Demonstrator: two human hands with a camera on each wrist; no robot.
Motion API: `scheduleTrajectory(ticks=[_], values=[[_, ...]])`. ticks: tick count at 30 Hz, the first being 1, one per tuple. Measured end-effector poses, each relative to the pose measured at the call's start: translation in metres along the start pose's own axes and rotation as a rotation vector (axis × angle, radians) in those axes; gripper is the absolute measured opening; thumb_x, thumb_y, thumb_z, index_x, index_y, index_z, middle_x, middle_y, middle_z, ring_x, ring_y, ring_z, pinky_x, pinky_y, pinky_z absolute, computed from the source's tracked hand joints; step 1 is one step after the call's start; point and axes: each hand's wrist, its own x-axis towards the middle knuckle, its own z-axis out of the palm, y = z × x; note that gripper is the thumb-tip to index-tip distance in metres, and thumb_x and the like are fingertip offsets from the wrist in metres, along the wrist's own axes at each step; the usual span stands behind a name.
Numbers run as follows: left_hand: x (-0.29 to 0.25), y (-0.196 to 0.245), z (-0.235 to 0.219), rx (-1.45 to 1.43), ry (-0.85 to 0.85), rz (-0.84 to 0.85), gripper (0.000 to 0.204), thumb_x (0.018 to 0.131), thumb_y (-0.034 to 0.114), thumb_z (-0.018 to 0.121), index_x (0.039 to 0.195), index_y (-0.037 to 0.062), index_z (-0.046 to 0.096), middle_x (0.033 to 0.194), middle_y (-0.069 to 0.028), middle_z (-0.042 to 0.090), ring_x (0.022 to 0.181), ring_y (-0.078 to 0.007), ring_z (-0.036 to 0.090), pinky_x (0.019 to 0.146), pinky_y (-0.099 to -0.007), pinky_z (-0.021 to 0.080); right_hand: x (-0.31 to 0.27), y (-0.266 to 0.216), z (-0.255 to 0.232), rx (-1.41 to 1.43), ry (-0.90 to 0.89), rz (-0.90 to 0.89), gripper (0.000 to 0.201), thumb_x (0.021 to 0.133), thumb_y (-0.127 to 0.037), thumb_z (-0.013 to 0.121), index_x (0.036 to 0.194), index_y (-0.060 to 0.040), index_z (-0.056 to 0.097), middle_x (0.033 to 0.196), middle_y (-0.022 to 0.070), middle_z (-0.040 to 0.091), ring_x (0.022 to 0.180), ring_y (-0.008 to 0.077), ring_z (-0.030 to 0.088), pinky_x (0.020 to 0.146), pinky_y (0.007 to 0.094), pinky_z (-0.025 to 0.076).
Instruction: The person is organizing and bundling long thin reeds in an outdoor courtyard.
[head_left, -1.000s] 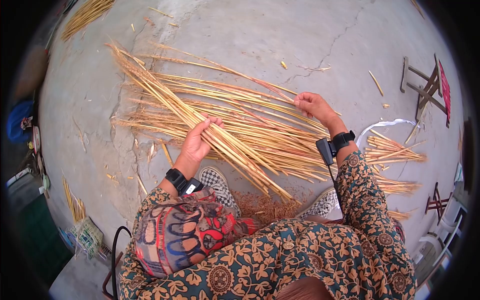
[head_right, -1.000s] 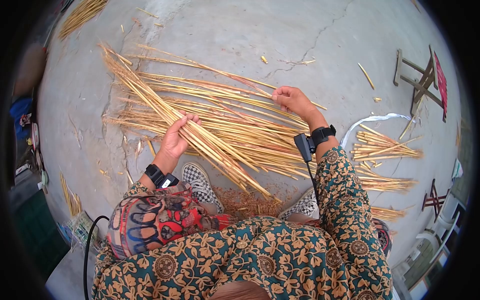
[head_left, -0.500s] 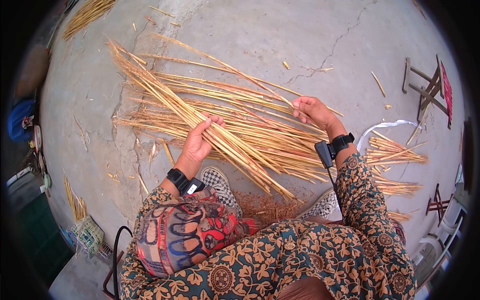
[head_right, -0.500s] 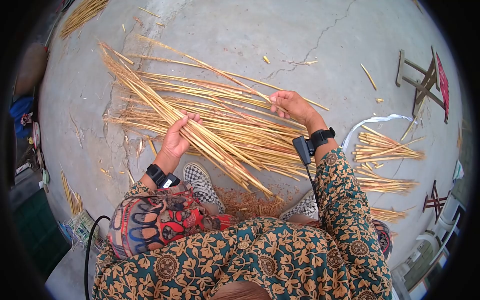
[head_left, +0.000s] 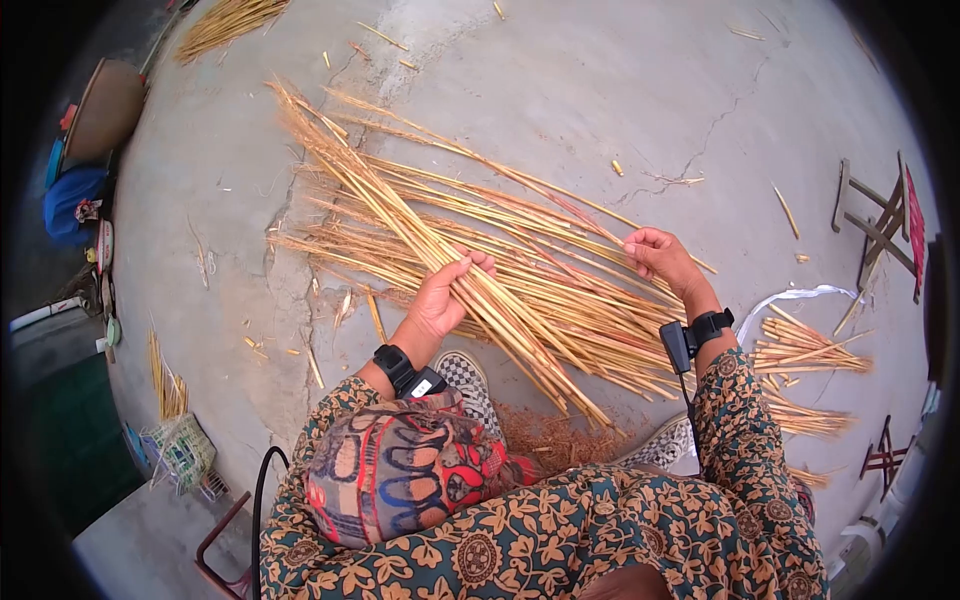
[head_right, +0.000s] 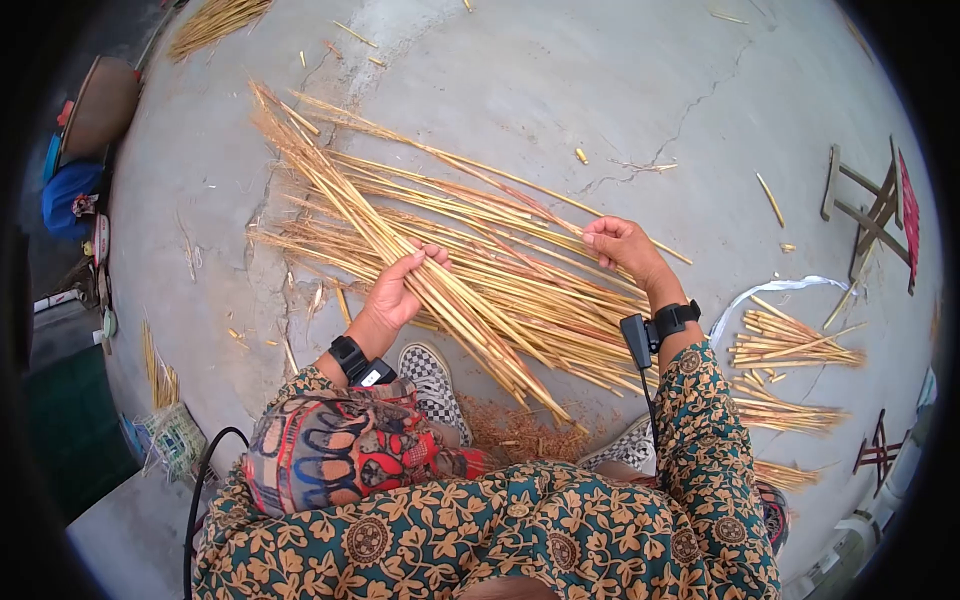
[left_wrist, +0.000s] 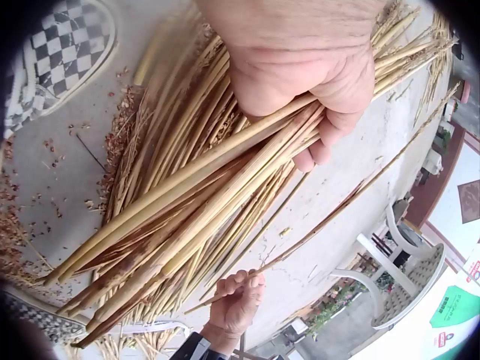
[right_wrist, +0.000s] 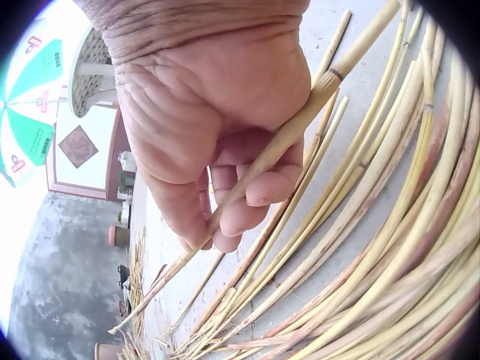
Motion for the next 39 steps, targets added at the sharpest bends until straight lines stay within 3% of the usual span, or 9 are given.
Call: scheduleTrajectory(ticks=[20,29,32,35,38,39], values=[[0.000,0.000,0.001,-0.024,-0.022,0.033,0.017,0.085,0.003,0.060,0.100,0.0089,0.055,0.095,-0.0095,0.064,0.102,-0.0264,0.060,0.095,-0.0420,0.049,0.003,0.004,-0.001,-0.037,-0.042,0.002,0.018,0.088,-0.026,0.063,0.094,-0.0084,0.062,0.072,-0.0038,0.059,0.057,0.0037,0.049,0.052,0.0189,0.041],[-0.001,0.000,0.003,-0.003,0.039,0.029,0.019,0.089,0.010,0.059,0.106,0.0062,0.053,0.105,-0.0137,0.062,0.106,-0.0286,0.058,0.096,-0.0437,0.048,0.005,-0.006,0.013,-0.134,-0.030,-0.055,0.020,0.085,-0.020,0.066,0.099,-0.0062,0.062,0.075,-0.0043,0.057,0.063,0.0048,0.050,0.060,0.0192,0.043],[0.000,0.001,0.001,0.013,0.034,0.043,0.018,0.089,0.010,0.059,0.106,0.0066,0.053,0.106,-0.0139,0.062,0.108,-0.0287,0.057,0.097,-0.0438,0.048,0.011,0.004,0.008,-0.298,0.057,-0.104,0.018,0.084,-0.019,0.066,0.098,-0.0074,0.063,0.077,-0.0037,0.058,0.067,0.0063,0.051,0.062,0.0208,0.044],[-0.002,0.003,0.007,-0.007,0.018,0.064,0.016,0.089,0.011,0.059,0.104,0.0096,0.055,0.101,-0.0099,0.063,0.105,-0.0264,0.059,0.098,-0.0428,0.047,0.014,0.013,0.004,-0.249,0.152,-0.155,0.017,0.084,-0.017,0.067,0.098,-0.0073,0.064,0.075,-0.0027,0.058,0.069,0.0081,0.051,0.065,0.0234,0.045],[0.002,0.005,0.002,-0.063,-0.023,0.080,0.015,0.090,0.011,0.059,0.103,0.0086,0.055,0.100,-0.0108,0.063,0.108,-0.0279,0.057,0.101,-0.0442,0.044,0.013,0.012,0.003,-0.438,0.305,-0.265,0.019,0.083,-0.015,0.067,0.100,-0.0068,0.064,0.079,0.0009,0.060,0.072,0.0109,0.055,0.069,0.0258,0.047],[-0.001,0.007,0.011,-0.040,0.015,0.086,0.010,0.090,0.013,0.059,0.100,0.0097,0.056,0.091,-0.0067,0.062,0.099,-0.0241,0.060,0.098,-0.0423,0.046,0.013,0.012,0.001,-0.529,0.327,-0.360,0.024,0.080,-0.015,0.069,0.103,-0.0080,0.064,0.090,0.0058,0.063,0.081,0.0176,0.060,0.075,0.0300,0.048]])
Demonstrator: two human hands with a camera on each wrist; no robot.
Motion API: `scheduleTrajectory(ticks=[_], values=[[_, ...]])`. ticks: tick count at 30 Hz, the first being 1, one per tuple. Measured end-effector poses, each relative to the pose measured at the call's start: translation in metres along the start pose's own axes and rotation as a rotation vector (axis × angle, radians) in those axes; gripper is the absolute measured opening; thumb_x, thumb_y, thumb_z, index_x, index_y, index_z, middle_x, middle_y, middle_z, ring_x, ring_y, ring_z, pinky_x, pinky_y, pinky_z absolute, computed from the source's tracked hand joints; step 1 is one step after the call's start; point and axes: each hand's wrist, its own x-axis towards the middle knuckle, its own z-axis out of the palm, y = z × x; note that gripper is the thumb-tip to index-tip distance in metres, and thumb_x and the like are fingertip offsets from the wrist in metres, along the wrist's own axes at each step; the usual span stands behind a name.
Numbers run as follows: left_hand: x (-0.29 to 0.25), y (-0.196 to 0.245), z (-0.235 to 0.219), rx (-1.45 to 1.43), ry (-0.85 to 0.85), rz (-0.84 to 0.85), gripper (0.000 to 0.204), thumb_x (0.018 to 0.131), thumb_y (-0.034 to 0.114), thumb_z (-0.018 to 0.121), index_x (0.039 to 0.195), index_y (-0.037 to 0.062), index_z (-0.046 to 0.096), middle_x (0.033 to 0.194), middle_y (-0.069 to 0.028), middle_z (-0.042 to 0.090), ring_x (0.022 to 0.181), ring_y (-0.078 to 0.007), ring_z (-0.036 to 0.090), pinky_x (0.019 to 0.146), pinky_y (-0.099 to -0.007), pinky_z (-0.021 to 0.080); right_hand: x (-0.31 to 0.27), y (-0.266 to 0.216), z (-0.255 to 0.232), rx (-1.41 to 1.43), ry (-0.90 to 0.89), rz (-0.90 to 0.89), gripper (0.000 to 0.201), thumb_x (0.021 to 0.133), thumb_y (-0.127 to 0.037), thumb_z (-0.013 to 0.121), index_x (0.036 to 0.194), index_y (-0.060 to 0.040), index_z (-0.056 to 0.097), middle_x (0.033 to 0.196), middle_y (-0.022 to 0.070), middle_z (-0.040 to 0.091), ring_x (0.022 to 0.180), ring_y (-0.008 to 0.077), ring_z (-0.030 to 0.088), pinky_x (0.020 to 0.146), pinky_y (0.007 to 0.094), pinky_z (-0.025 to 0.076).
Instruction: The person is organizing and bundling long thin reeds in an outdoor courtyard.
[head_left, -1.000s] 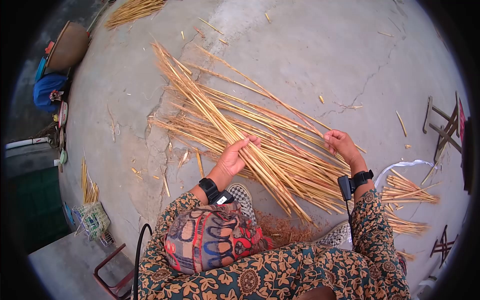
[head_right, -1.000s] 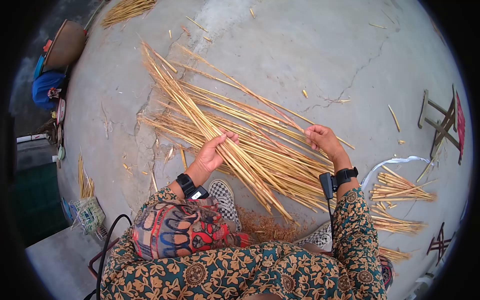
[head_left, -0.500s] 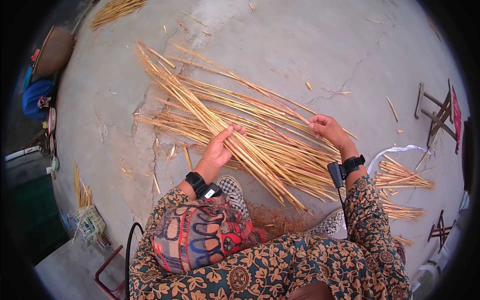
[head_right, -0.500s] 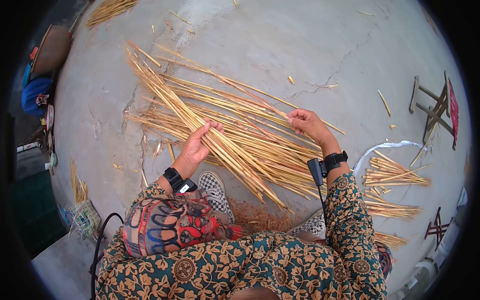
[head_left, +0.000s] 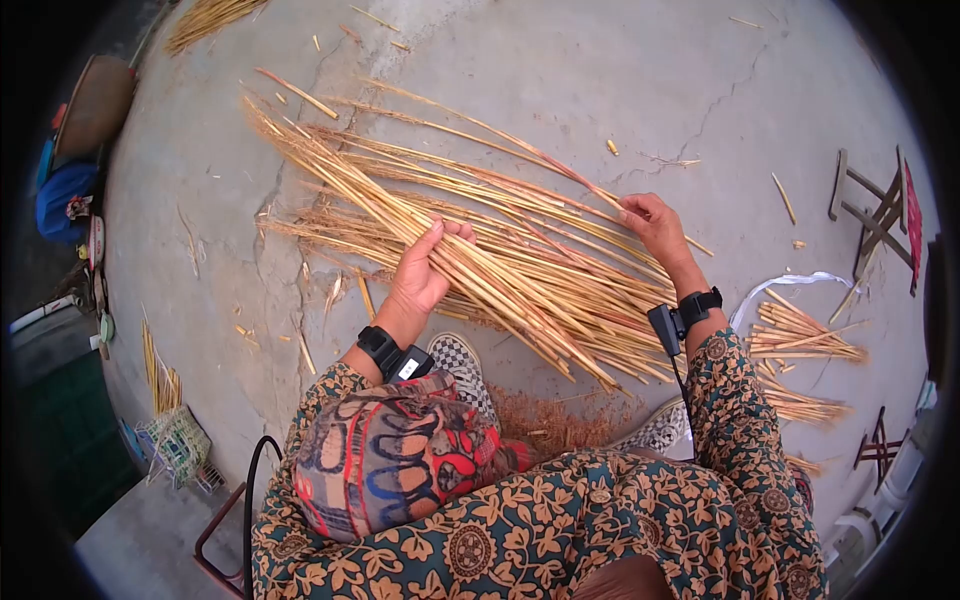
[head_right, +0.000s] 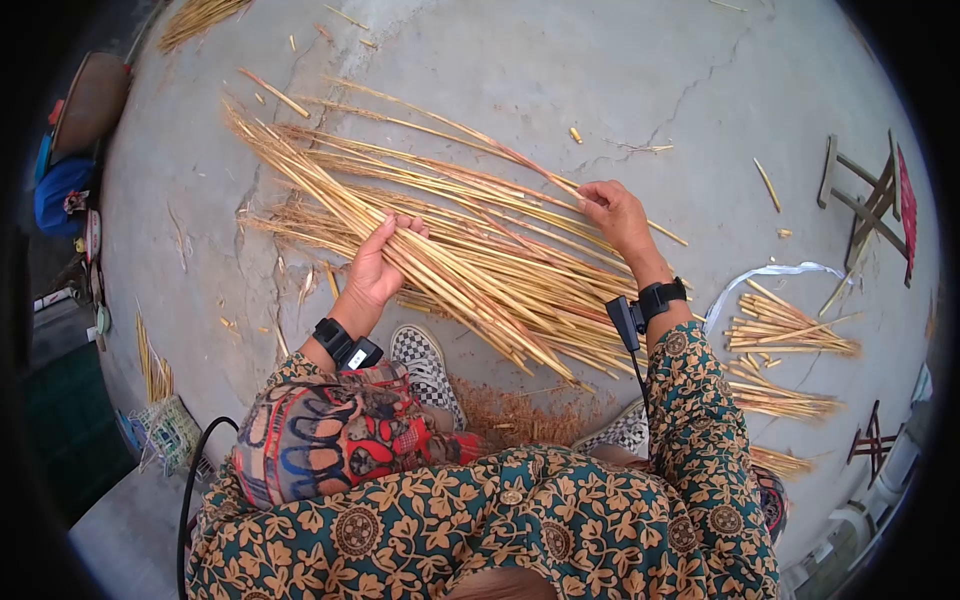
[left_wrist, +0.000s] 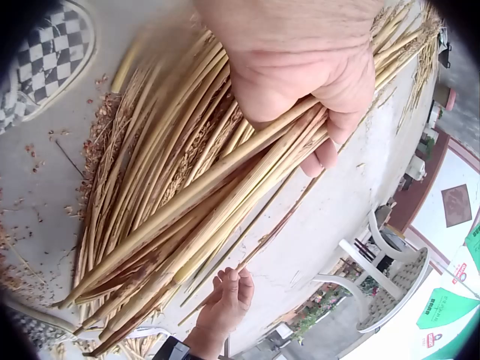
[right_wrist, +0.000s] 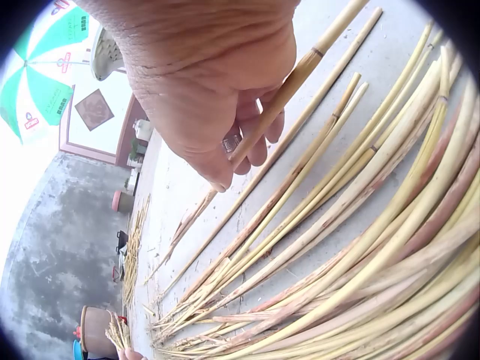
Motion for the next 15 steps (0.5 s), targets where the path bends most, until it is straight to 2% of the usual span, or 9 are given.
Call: scheduleTrajectory(ticks=[3,4,6,7,8,11,13,15], values=[[0.006,0.004,-0.004,-0.021,-0.117,0.026,0.008,0.091,0.016,0.058,0.096,0.0106,0.056,0.084,-0.0035,0.059,0.089,-0.0203,0.059,0.094,-0.0402,0.048,0.000,0.005,0.000,-0.339,0.120,-0.193,0.038,0.077,-0.020,0.071,0.112,-0.0115,0.061,0.110,0.0094,0.061,0.102,0.0266,0.056,0.087,0.0367,0.045],[0.005,0.005,0.001,0.011,-0.029,0.049,0.009,0.091,0.020,0.058,0.090,0.0116,0.055,0.076,-0.0005,0.053,0.078,-0.0169,0.056,0.086,-0.0368,0.050,-0.002,0.005,0.004,-0.371,0.122,-0.234,0.043,0.076,-0.023,0.071,0.116,-0.0125,0.059,0.115,0.0097,0.058,0.107,0.0280,0.053,0.091,0.0384,0.043],[0.010,0.013,-0.006,-0.023,-0.103,0.060,0.012,0.092,0.022,0.058,0.086,0.0123,0.054,0.073,0.0006,0.052,0.075,-0.0156,0.053,0.081,-0.0352,0.049,-0.010,0.000,0.017,-0.433,0.129,-0.318,0.054,0.074,-0.028,0.072,0.123,-0.0146,0.054,0.126,0.0104,0.052,0.118,0.0307,0.045,0.098,0.0418,0.038],[0.010,0.017,-0.002,-0.040,-0.141,0.066,0.013,0.092,0.023,0.058,0.085,0.0127,0.054,0.072,0.0011,0.051,0.073,-0.0149,0.052,0.079,-0.0345,0.049,-0.016,-0.011,0.022,-0.429,0.051,-0.369,0.058,0.074,-0.031,0.072,0.126,-0.0150,0.051,0.130,0.0107,0.049,0.121,0.0312,0.042,0.101,0.0428,0.035],[0.009,0.020,0.002,-0.025,-0.060,0.105,0.018,0.093,0.026,0.057,0.081,0.0136,0.053,0.067,0.0033,0.046,0.065,-0.0119,0.047,0.072,-0.0307,0.047,-0.024,-0.022,0.028,-0.425,-0.027,-0.417,0.061,0.074,-0.033,0.071,0.128,-0.0155,0.049,0.133,0.0109,0.045,0.124,0.0317,0.039,0.103,0.0438,0.032],[0.013,0.040,-0.009,-0.106,-0.209,0.106,0.018,0.094,0.027,0.055,0.081,0.0140,0.053,0.063,0.0052,0.042,0.060,-0.0092,0.043,0.067,-0.0278,0.045,-0.053,-0.051,0.045,-0.476,-0.305,-0.558,0.066,0.074,-0.040,0.070,0.131,-0.0173,0.046,0.141,0.0106,0.036,0.132,0.0315,0.030,0.109,0.0461,0.024],[0.011,0.048,-0.007,-0.111,-0.174,0.131,0.019,0.095,0.029,0.052,0.083,0.0144,0.053,0.061,0.0062,0.039,0.056,-0.0076,0.039,0.063,-0.0259,0.042,-0.071,-0.050,0.065,-0.434,-0.434,-0.733,0.068,0.073,-0.043,0.070,0.131,-0.0191,0.047,0.144,0.0090,0.033,0.135,0.0310,0.026,0.112,0.0459,0.019],[0.010,0.053,-0.007,-0.095,-0.184,0.144,0.020,0.095,0.031,0.052,0.083,0.0146,0.053,0.060,0.0061,0.038,0.057,-0.0075,0.039,0.062,-0.0259,0.042,-0.090,-0.052,0.079,-0.492,-0.556,-0.784,0.064,0.074,-0.041,0.070,0.130,-0.0206,0.048,0.145,0.0075,0.032,0.136,0.0297,0.024,0.113,0.0448,0.018]])
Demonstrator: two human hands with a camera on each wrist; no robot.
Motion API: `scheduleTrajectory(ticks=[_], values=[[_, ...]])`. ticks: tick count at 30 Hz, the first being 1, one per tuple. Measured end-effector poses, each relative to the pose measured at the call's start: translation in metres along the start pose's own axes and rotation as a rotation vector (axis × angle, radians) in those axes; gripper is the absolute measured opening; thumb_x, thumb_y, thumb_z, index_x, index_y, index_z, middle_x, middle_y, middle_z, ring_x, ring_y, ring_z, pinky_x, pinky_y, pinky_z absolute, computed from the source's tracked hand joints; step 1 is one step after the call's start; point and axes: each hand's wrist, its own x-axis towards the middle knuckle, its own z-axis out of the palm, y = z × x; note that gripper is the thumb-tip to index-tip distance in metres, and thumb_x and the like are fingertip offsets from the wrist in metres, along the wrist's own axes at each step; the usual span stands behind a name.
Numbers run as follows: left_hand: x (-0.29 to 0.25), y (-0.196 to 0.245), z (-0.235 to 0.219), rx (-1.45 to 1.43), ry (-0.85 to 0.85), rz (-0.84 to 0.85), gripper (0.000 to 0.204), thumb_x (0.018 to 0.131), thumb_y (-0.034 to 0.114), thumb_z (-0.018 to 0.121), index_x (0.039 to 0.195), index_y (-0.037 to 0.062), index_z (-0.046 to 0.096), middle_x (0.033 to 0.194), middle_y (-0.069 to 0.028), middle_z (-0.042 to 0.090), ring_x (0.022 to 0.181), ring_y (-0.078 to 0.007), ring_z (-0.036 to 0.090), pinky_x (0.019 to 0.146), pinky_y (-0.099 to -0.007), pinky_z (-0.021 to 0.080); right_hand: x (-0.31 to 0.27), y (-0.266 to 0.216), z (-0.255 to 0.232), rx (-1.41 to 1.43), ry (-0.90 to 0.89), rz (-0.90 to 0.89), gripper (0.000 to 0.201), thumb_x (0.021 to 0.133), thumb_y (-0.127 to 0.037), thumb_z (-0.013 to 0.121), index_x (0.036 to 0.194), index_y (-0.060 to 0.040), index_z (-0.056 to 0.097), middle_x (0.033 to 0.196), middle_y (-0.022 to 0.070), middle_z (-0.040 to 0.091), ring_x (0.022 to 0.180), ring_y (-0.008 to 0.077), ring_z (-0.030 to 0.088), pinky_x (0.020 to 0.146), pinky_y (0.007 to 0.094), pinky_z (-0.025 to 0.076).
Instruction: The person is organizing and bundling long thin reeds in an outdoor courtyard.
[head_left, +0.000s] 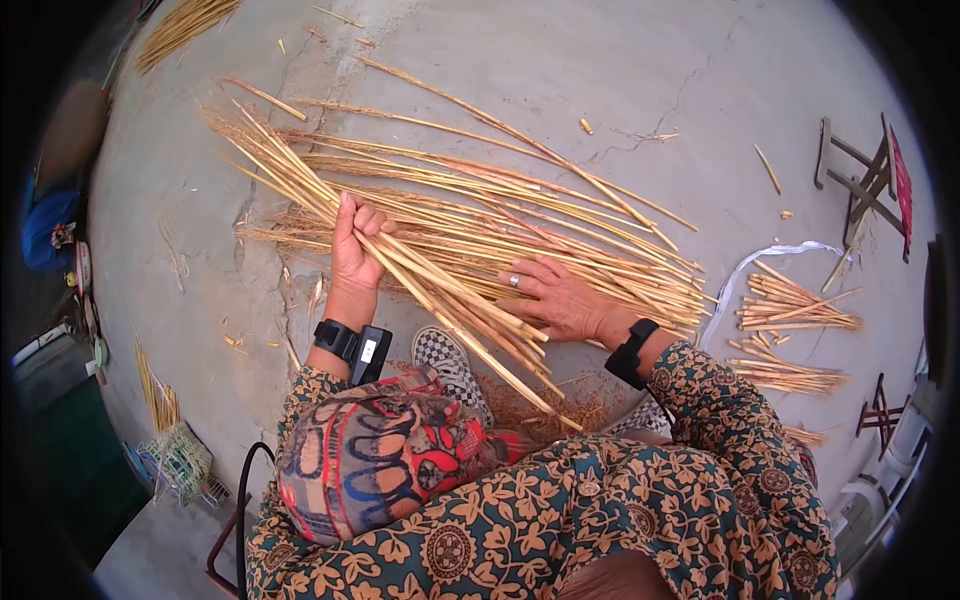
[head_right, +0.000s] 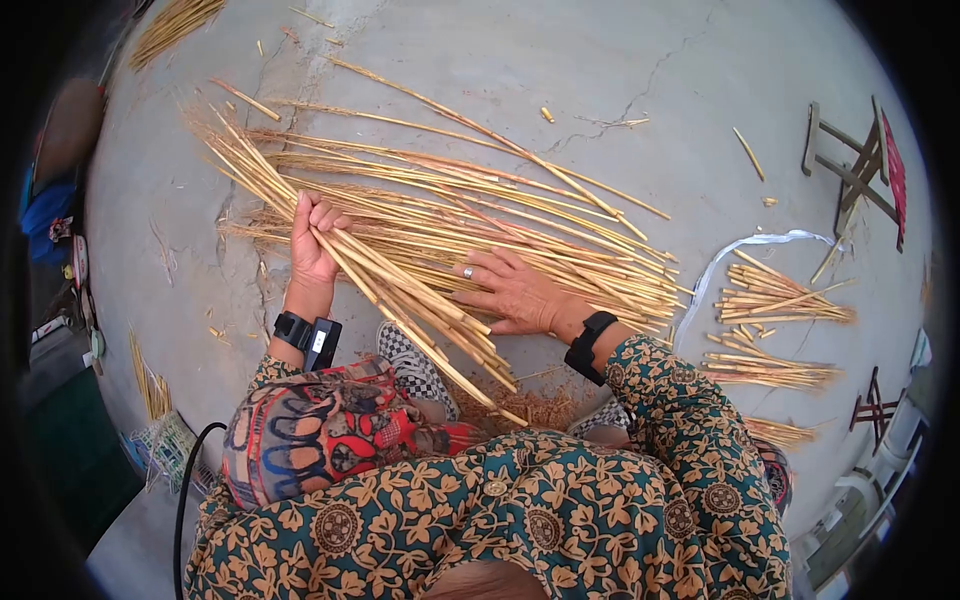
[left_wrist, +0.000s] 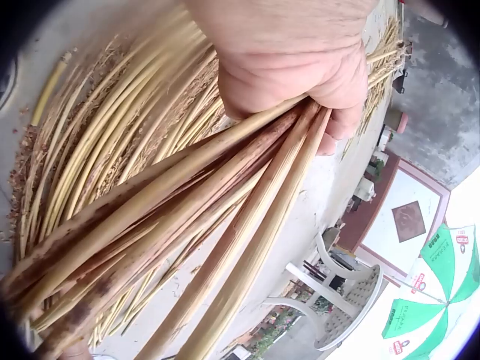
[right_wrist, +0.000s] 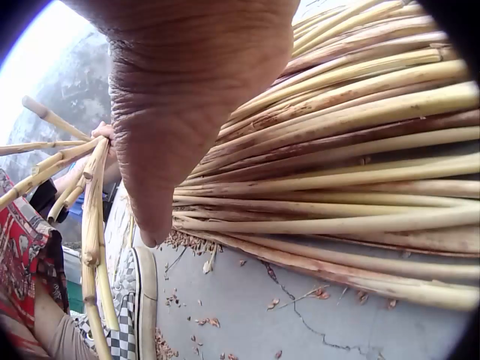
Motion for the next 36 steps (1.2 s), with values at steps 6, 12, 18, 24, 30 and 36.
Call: scheduleTrajectory(ticks=[6,12,18,24,30,36], values=[[-0.007,-0.009,0.003,0.060,0.132,-0.010,0.021,0.095,0.031,0.052,0.081,0.0160,0.050,0.060,0.0063,0.035,0.058,-0.0075,0.039,0.064,-0.0263,0.043,-0.001,0.010,0.023,-0.076,0.126,0.059,0.047,0.079,-0.026,0.067,0.124,-0.0224,0.053,0.143,0.0048,0.035,0.135,0.0289,0.027,0.110,0.0424,0.025],[-0.007,-0.013,-0.011,0.084,0.144,-0.007,0.021,0.094,0.030,0.054,0.080,0.0158,0.049,0.061,0.0058,0.041,0.058,-0.0086,0.042,0.066,-0.0281,0.045,0.008,0.037,-0.016,0.037,0.334,0.207,0.037,0.081,-0.019,0.064,0.118,-0.0172,0.057,0.127,0.0065,0.051,0.116,0.0274,0.047,0.098,0.0412,0.037],[-0.010,-0.021,-0.010,0.101,0.207,0.033,0.024,0.091,0.031,0.060,0.076,0.0137,0.051,0.064,0.0027,0.048,0.062,-0.0134,0.050,0.071,-0.0350,0.050,0.007,0.104,-0.043,-0.233,0.510,0.634,0.019,0.080,-0.015,0.062,0.099,-0.0106,0.062,0.094,0.0093,0.059,0.090,0.0292,0.056,0.078,0.0387,0.047],[-0.011,-0.019,-0.013,0.119,0.278,0.053,0.024,0.089,0.030,0.062,0.076,0.0136,0.051,0.064,0.0018,0.049,0.065,-0.0144,0.052,0.072,-0.0355,0.050,0.000,0.115,-0.038,-0.136,0.366,0.776,0.015,0.081,-0.018,0.061,0.095,-0.0116,0.063,0.092,0.0084,0.059,0.091,0.0287,0.056,0.077,0.0391,0.049],[-0.012,-0.020,-0.017,0.122,0.264,0.020,0.026,0.087,0.031,0.064,0.075,0.0134,0.051,0.066,0.0006,0.052,0.067,-0.0152,0.054,0.073,-0.0350,0.051,-0.002,0.114,-0.047,-0.086,0.348,0.814,0.011,0.081,-0.017,0.061,0.090,-0.0101,0.061,0.090,0.0082,0.058,0.092,0.0283,0.057,0.075,0.0397,0.050],[-0.012,-0.020,-0.008,0.100,0.320,0.014,0.023,0.088,0.028,0.063,0.078,0.0100,0.055,0.073,-0.0013,0.057,0.075,-0.0177,0.058,0.083,-0.0368,0.052,0.001,0.113,-0.047,-0.156,0.295,0.849,0.015,0.080,-0.018,0.062,0.093,-0.0091,0.060,0.093,0.0089,0.058,0.093,0.0285,0.056,0.076,0.0395,0.049]])
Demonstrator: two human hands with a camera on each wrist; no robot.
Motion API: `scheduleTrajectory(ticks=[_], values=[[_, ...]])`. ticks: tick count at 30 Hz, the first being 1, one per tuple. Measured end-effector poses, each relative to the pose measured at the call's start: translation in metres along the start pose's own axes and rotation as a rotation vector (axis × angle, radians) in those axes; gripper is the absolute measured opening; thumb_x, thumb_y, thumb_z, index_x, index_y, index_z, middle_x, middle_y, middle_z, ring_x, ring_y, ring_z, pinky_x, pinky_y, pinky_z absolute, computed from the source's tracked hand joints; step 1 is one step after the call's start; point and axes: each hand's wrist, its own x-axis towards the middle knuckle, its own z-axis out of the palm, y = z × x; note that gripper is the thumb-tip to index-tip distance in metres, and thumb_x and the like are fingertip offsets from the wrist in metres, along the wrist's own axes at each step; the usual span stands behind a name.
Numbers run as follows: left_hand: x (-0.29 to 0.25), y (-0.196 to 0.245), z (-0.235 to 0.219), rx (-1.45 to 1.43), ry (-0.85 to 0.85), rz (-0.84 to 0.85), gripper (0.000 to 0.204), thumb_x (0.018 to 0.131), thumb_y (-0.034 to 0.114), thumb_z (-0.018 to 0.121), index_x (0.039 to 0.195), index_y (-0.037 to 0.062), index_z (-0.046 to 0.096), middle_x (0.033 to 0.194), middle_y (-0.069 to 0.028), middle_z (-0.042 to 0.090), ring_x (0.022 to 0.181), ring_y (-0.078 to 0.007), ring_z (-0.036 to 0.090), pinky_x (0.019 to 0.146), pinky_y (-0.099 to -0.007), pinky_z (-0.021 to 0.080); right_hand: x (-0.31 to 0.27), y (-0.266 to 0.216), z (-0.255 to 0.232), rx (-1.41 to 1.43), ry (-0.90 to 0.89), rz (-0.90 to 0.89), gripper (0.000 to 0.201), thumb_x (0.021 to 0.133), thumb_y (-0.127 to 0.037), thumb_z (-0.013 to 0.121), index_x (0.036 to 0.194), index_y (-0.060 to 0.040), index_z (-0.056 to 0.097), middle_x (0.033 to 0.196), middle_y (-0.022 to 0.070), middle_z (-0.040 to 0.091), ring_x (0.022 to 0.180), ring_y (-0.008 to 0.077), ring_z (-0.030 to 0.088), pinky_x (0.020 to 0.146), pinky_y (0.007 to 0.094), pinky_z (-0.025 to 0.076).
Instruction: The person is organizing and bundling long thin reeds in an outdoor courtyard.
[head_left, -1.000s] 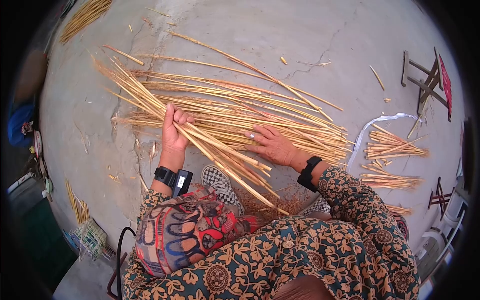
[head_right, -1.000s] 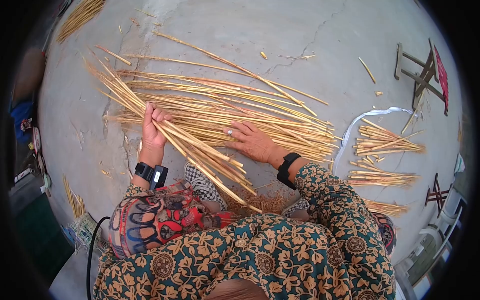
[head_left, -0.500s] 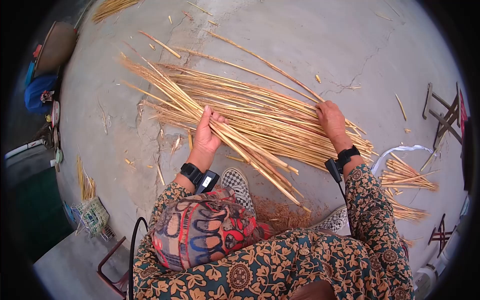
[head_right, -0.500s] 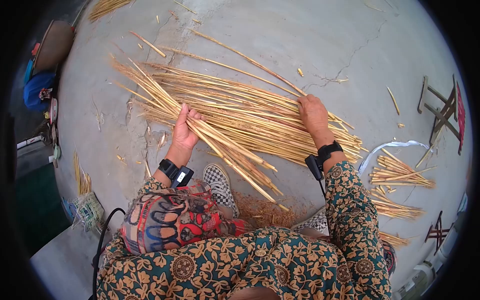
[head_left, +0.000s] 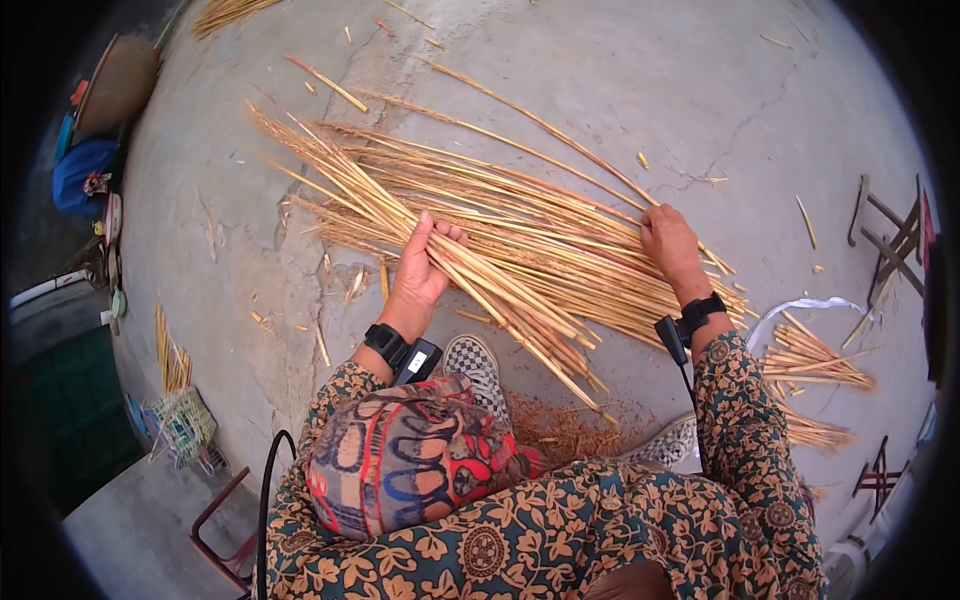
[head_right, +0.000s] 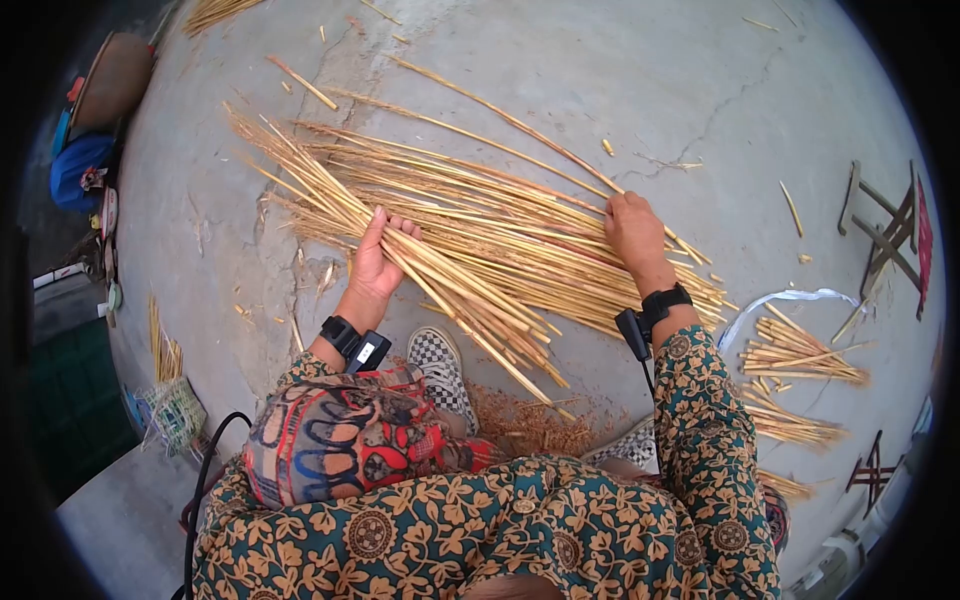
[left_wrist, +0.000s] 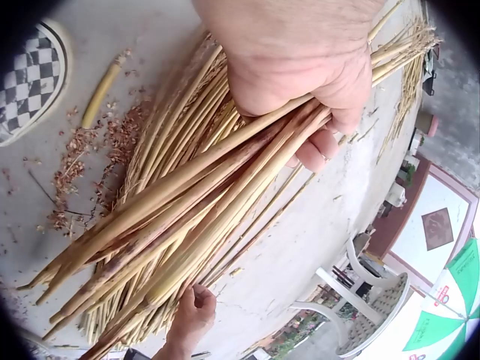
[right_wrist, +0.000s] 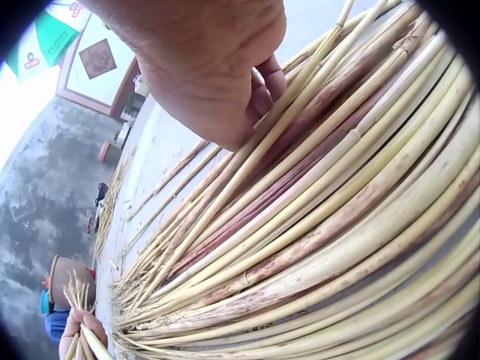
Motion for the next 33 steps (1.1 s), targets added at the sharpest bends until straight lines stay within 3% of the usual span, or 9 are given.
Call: scheduleTrajectory(ticks=[3,5,8,12,22,24,28,30,33], values=[[0.003,0.003,0.001,-0.006,-0.003,0.018,0.022,0.089,0.027,0.062,0.079,0.0085,0.056,0.076,-0.0019,0.058,0.079,-0.0184,0.059,0.086,-0.0377,0.052,-0.008,-0.005,-0.005,0.115,0.189,-0.105,0.024,0.079,-0.019,0.063,0.101,-0.0103,0.059,0.098,0.0102,0.058,0.095,0.0298,0.055,0.079,0.0390,0.048],[-0.004,0.005,0.007,0.014,0.030,0.030,0.022,0.090,0.026,0.060,0.078,0.0089,0.055,0.075,-0.0008,0.057,0.077,-0.0167,0.058,0.083,-0.0354,0.052,-0.021,-0.026,-0.013,0.110,0.257,-0.348,0.038,0.078,-0.024,0.066,0.113,-0.0123,0.057,0.112,0.0104,0.056,0.104,0.0309,0.052,0.089,0.0411,0.043],[0.008,0.012,-0.008,-0.022,-0.145,0.036,0.023,0.092,0.026,0.059,0.077,0.0100,0.053,0.071,0.0005,0.053,0.073,-0.0144,0.055,0.077,-0.0328,0.051,-0.046,-0.051,0.003,0.171,-0.029,-0.652,0.056,0.075,-0.036,0.069,0.125,-0.0191,0.052,0.137,0.0067,0.041,0.129,0.0282,0.034,0.107,0.0433,0.027],[0.008,0.015,-0.002,-0.036,-0.128,0.050,0.022,0.092,0.026,0.058,0.077,0.0113,0.052,0.069,0.0015,0.051,0.070,-0.0130,0.052,0.072,-0.0307,0.049,-0.076,-0.076,0.022,0.024,-0.168,-0.732,0.057,0.074,-0.036,0.070,0.127,-0.0259,0.050,0.140,0.0046,0.038,0.133,0.0285,0.029,0.111,0.0435,0.023],[0.010,0.019,0.015,0.032,-0.097,0.176,0.019,0.088,0.024,0.064,0.080,0.0126,0.050,0.067,0.0019,0.049,0.064,-0.0125,0.050,0.067,-0.0311,0.048,0.011,-0.045,0.023,-0.134,0.137,-0.374,0.047,0.082,-0.027,0.066,0.127,-0.0244,0.052,0.135,0.0066,0.046,0.131,0.0280,0.034,0.106,0.0429,0.030],[0.009,0.022,0.021,0.083,-0.106,0.231,0.019,0.088,0.023,0.064,0.081,0.0129,0.049,0.067,0.0019,0.049,0.063,-0.0122,0.050,0.065,-0.0315,0.048,0.022,-0.048,0.012,0.126,0.104,-0.350,0.051,0.081,-0.026,0.067,0.129,-0.0195,0.050,0.134,0.0100,0.047,0.128,0.0305,0.038,0.105,0.0426,0.033],[-0.008,0.032,0.069,0.209,-0.169,0.360,0.018,0.088,0.020,0.065,0.085,0.0110,0.049,0.068,0.0008,0.049,0.062,-0.0119,0.051,0.063,-0.0317,0.049,0.006,-0.120,-0.066,0.822,-0.279,-0.287,0.063,0.079,-0.030,0.070,0.133,-0.0111,0.044,0.130,0.0164,0.049,0.120,0.0318,0.048,0.099,0.0416,0.040],[-0.019,0.033,0.103,0.256,-0.235,0.404,0.017,0.088,0.018,0.064,0.086,0.0096,0.050,0.069,0.0002,0.050,0.062,-0.0119,0.051,0.063,-0.0316,0.050,-0.007,-0.159,-0.079,0.871,-0.258,-0.438,0.079,0.075,-0.037,0.072,0.138,-0.0062,0.035,0.127,0.0226,0.049,0.120,0.0337,0.047,0.099,0.0412,0.041],[-0.032,0.033,0.145,0.366,-0.409,0.453,0.017,0.088,0.017,0.064,0.093,0.0079,0.050,0.073,-0.0015,0.051,0.069,-0.0139,0.053,0.070,-0.0325,0.051,-0.006,-0.201,-0.065,0.877,0.035,-0.458,0.079,0.073,-0.034,0.072,0.135,-0.0041,0.033,0.114,0.0251,0.057,0.109,0.0339,0.055,0.091,0.0414,0.047]])
